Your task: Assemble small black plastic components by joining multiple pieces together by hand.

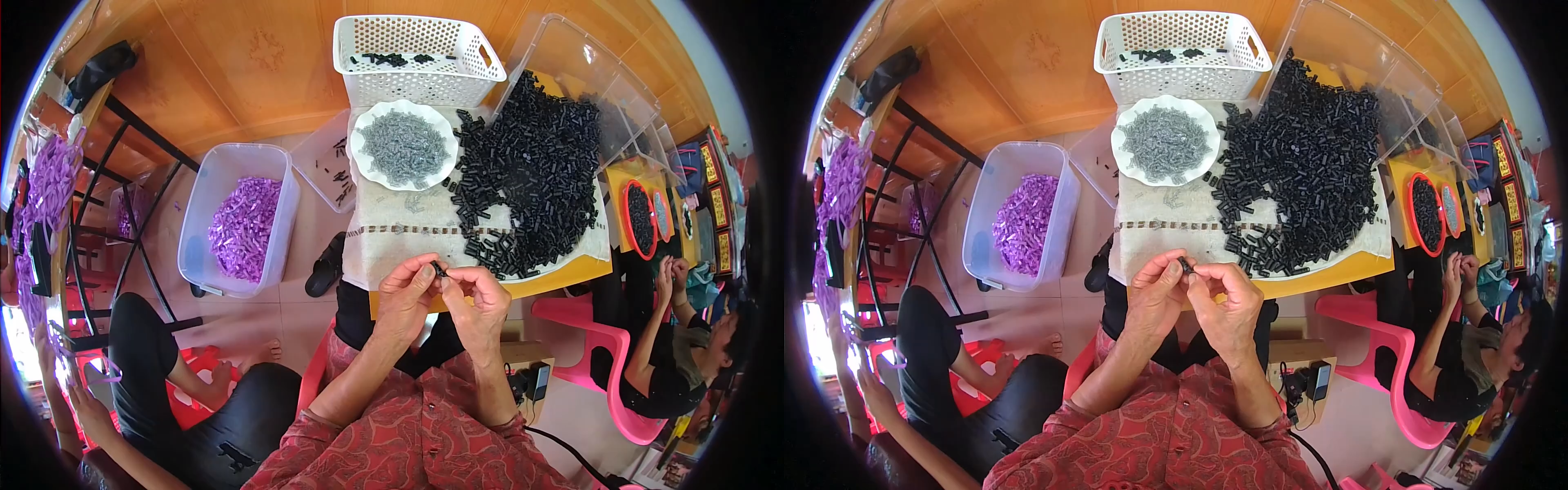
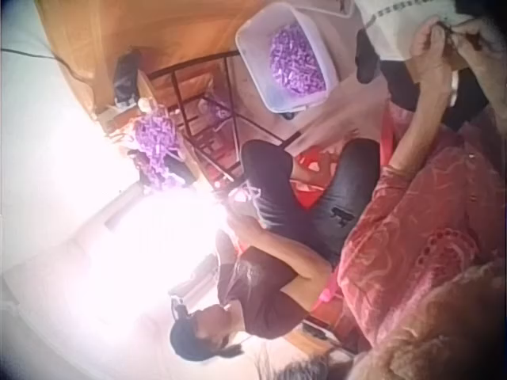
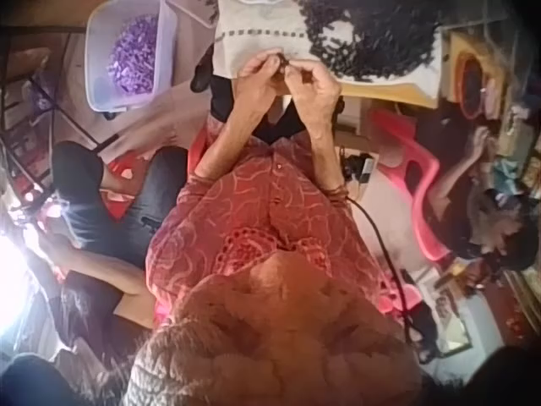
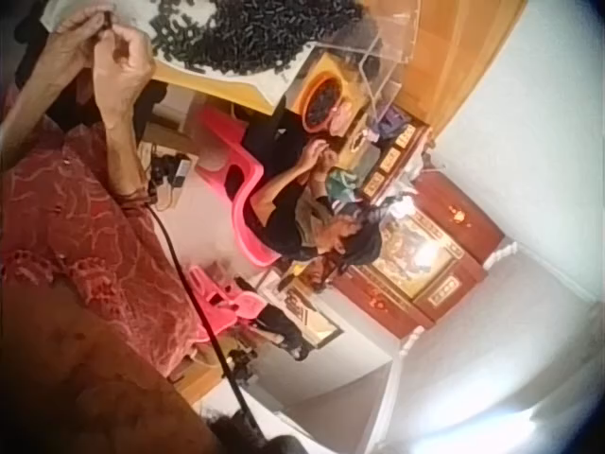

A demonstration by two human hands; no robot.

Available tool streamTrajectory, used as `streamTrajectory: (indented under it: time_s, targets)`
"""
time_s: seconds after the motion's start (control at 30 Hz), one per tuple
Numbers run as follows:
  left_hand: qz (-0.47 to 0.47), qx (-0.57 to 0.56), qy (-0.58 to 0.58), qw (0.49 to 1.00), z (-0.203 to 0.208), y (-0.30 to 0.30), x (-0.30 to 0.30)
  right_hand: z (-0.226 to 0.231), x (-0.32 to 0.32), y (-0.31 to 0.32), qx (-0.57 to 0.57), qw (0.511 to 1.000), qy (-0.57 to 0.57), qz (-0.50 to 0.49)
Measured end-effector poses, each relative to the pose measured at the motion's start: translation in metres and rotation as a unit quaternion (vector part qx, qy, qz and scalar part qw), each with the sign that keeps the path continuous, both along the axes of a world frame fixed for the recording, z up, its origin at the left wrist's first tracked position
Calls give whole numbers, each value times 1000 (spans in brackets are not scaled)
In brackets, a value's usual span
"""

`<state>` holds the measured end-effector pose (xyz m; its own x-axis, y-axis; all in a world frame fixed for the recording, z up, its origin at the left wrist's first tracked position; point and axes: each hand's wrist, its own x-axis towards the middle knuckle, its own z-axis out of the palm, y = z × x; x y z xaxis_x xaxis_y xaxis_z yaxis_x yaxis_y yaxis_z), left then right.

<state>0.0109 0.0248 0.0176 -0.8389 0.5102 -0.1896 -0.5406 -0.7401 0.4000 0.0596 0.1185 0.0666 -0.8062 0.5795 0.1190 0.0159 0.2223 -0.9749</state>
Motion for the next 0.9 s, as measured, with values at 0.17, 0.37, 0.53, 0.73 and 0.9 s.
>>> streamTrajectory:
  time_s: [0.17,0.37,0.53,0.73,0.9]
  targets:
    - [1,-5,-4,1000,1,0,0,0,0,-2,10,1000,4,-6]
    - [-2,-10,1,1000,2,0,1,-1,2,-1,40,999,3,-7]
    - [-6,-24,9,1000,2,0,2,2,0,-3,111,994,21,-13]
    - [-3,-40,12,999,1,1,3,3,1,-4,155,987,39,-15]
    - [3,-38,26,999,1,2,5,2,-1,-6,179,982,56,-18]
